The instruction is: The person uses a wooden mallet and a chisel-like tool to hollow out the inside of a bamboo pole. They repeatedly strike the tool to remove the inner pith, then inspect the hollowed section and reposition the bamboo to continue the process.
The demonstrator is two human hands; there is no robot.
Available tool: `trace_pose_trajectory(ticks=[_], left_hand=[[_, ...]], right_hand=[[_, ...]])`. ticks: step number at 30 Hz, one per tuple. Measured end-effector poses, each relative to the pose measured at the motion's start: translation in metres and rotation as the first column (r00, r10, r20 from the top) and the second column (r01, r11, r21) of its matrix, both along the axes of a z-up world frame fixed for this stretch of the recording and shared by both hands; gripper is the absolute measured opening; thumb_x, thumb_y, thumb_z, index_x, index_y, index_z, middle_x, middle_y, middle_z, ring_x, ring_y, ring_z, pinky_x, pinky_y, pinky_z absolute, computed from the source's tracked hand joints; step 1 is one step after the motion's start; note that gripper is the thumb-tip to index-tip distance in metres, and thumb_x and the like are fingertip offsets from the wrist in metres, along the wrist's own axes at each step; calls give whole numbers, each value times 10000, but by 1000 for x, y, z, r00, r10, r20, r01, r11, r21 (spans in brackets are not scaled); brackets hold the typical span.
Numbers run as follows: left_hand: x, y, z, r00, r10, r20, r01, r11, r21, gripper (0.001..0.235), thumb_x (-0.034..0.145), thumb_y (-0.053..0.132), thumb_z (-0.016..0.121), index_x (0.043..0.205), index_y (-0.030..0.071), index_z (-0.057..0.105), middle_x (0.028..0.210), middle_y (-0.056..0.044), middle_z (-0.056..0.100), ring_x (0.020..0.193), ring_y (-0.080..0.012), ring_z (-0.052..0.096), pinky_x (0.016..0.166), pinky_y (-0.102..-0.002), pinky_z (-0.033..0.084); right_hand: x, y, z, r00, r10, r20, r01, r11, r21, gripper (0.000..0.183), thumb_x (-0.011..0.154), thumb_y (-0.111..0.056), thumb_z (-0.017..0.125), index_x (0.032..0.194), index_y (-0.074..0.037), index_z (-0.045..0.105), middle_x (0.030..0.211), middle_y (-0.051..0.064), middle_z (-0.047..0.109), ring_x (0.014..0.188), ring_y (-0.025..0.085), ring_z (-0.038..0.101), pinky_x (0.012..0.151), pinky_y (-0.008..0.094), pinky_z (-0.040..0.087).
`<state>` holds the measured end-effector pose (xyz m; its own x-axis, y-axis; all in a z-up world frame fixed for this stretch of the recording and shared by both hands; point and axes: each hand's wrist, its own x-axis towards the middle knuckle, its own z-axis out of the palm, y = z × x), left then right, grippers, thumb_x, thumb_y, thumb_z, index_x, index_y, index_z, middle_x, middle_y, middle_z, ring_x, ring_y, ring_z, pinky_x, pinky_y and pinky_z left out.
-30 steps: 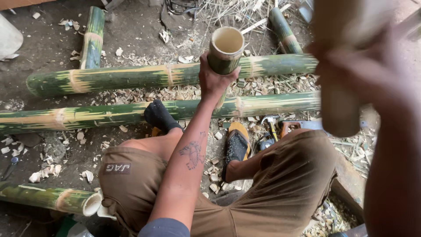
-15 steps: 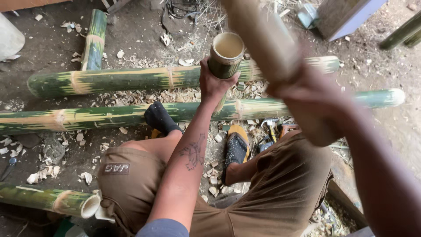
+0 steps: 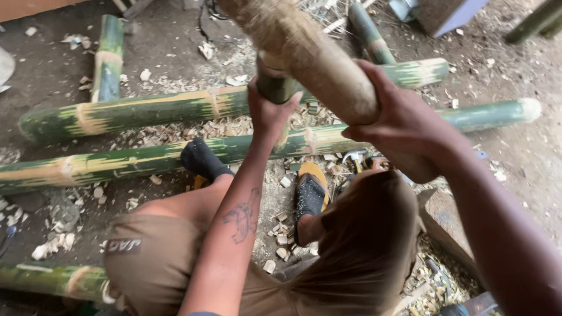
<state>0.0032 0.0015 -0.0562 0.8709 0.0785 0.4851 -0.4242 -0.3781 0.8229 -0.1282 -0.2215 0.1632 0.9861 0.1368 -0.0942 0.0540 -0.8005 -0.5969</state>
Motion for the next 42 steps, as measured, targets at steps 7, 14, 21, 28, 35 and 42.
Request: trace_pose_trajectory(ticks=[7,14,21,28,35,42], left_hand=[[-55,7,-107,708,90,-701,437,724,534,280,939,222,634,998,10,808,1006,-248,752,976,-382,740,888,-464,589],[-55,-57,-141,878,-159,-451,231,967,109,186,913,185,652,965,34,748,858,-135,784,807,-233,783,738,-366,609],[-59,-103,-171,585,-551,-595,518,818,-250,199,936,134,612,1028,11,738,822,-102,765,697,-192,727,644,-314,580],[-78,-85,-117,999,49,-12,-47,990,130,353,912,201,753,1157,13,582,1072,-138,613,1073,-268,607,959,-450,507],[-25,-19,-33,936,254,242,-226,964,-137,936,760,349,923,1384,-32,339,1295,-199,431,1267,-342,477,1092,-480,412],[12,5,2,931,-214,296,252,963,-95,650,704,228,865,1221,-17,557,1078,-168,680,1050,-290,689,1015,-406,551]], right_hand=[[-62,-14,-164,808,-550,212,516,834,197,1045,790,-358,856,1621,-184,247,1143,270,720,1044,447,710,872,523,572],[-185,-27,-340,422,-829,-368,904,418,93,1065,718,-391,744,1605,-121,220,1106,280,728,831,403,766,762,497,650],[-218,-26,-467,186,-889,-419,981,188,36,693,962,-471,580,1515,-78,438,1287,263,639,1106,438,640,947,522,513],[-74,-31,-414,813,-499,300,520,854,10,780,726,-279,827,1396,-22,524,1254,235,601,1189,428,548,1036,501,439],[123,18,-383,963,239,126,-203,947,-247,1156,621,-312,929,1561,-86,296,1475,218,423,1395,426,397,1124,554,368],[165,-6,-397,874,478,-88,-379,558,-738,1144,571,-686,860,1496,-157,443,1466,182,382,1327,355,446,1090,557,444]])
